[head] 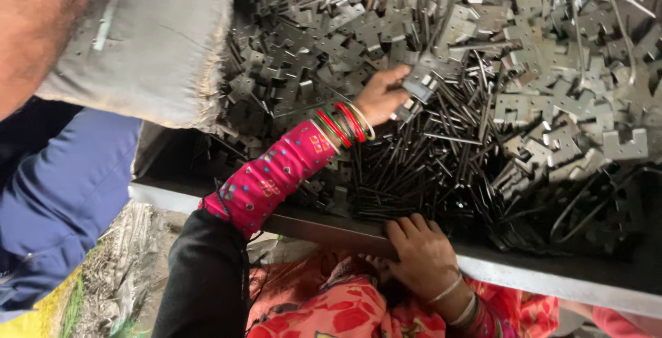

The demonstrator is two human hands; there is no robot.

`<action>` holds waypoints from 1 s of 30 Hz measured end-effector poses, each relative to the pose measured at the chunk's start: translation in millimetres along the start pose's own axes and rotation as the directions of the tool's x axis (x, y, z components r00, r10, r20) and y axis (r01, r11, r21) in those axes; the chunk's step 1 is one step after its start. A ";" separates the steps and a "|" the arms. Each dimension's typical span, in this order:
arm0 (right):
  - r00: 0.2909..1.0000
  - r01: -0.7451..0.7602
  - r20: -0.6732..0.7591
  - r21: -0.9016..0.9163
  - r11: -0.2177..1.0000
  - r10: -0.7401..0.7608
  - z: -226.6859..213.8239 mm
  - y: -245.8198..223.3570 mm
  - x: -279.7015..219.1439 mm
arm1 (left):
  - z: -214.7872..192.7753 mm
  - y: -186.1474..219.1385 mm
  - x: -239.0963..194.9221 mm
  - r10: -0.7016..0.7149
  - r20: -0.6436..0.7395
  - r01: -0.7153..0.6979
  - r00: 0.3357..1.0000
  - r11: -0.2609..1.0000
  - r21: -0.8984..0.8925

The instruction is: The person picks up and sorts T-shaped metal brackets and pins from a large metal bin by hand while sitting on the floor alongside others.

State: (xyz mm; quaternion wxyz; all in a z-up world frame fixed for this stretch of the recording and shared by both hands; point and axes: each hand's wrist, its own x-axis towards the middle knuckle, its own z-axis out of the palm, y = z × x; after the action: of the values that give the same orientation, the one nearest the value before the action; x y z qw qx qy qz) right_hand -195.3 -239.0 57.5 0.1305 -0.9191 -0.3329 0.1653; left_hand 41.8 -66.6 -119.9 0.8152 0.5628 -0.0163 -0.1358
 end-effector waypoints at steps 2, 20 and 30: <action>1.000 -0.014 0.005 0.011 1.000 0.014 4.0 0.3 -2.9 | 9.2 37.1 -28.1 0.381 0.190 -0.425 0.905 0.786 0.449; 0.994 -0.109 -0.029 -0.071 0.992 0.107 13.5 -2.3 -1.4 | -179.2 284.5 -171.6 0.729 -0.121 0.573 0.673 -0.412 0.709; 0.994 -0.061 -0.092 -0.048 0.997 0.056 1.6 -9.3 2.0 | -67.0 247.8 -207.7 0.671 0.182 -0.102 0.718 -0.157 0.982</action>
State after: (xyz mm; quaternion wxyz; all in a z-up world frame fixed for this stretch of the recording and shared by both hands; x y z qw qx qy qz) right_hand -199.8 -230.5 58.8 0.1174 -0.9381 -0.3036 0.1187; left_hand -95.8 126.1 110.4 0.1581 0.9341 -0.1134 0.2993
